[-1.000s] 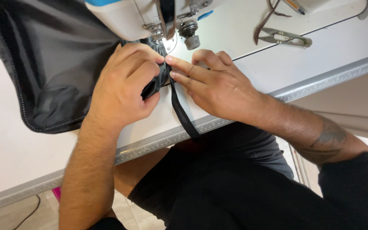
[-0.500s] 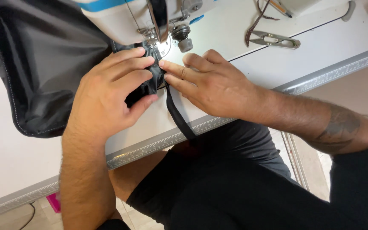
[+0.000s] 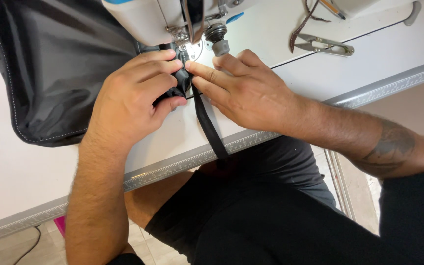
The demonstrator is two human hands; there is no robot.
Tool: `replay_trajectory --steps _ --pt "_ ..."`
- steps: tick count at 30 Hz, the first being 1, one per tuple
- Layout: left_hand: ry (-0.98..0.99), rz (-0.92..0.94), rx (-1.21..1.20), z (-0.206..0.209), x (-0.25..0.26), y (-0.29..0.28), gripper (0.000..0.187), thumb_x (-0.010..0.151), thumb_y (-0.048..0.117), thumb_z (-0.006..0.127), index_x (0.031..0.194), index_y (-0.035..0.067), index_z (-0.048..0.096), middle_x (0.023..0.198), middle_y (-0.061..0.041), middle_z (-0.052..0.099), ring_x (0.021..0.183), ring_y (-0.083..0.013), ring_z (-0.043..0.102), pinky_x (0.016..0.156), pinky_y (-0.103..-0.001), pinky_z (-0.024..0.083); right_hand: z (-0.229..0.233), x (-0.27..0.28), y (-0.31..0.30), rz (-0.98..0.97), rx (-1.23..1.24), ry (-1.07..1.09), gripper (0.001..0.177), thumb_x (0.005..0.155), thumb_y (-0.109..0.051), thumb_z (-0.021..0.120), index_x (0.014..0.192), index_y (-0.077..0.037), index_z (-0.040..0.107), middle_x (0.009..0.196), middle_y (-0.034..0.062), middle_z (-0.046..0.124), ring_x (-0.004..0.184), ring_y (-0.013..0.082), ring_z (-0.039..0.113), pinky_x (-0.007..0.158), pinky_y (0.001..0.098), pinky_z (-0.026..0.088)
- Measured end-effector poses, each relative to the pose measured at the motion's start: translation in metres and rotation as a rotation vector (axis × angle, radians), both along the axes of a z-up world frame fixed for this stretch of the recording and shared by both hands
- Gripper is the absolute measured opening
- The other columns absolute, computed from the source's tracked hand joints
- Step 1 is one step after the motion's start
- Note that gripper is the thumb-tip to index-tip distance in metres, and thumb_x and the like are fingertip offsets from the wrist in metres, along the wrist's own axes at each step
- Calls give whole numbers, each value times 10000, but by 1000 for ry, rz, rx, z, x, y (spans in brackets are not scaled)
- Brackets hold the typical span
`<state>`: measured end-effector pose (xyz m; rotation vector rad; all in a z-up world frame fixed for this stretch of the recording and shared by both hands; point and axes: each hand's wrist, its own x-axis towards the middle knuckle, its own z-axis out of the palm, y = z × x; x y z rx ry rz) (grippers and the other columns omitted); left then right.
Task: Sewing a black bag using an industrial sewing machine and trimming threads with snips
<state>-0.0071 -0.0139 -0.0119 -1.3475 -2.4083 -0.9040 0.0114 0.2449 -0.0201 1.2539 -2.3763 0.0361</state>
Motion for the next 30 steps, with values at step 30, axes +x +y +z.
replay_trajectory --steps 30 --pt "-36 85 -44 -3 -6 -7 424 853 102 943 1042 -49 596 1301 -154 654 1172 -427 612 996 -495 542 -2 -5 2 111 -119 -77 245 1076 -23 530 1295 -75 626 1425 127 640 1033 271 645 773 384 417"
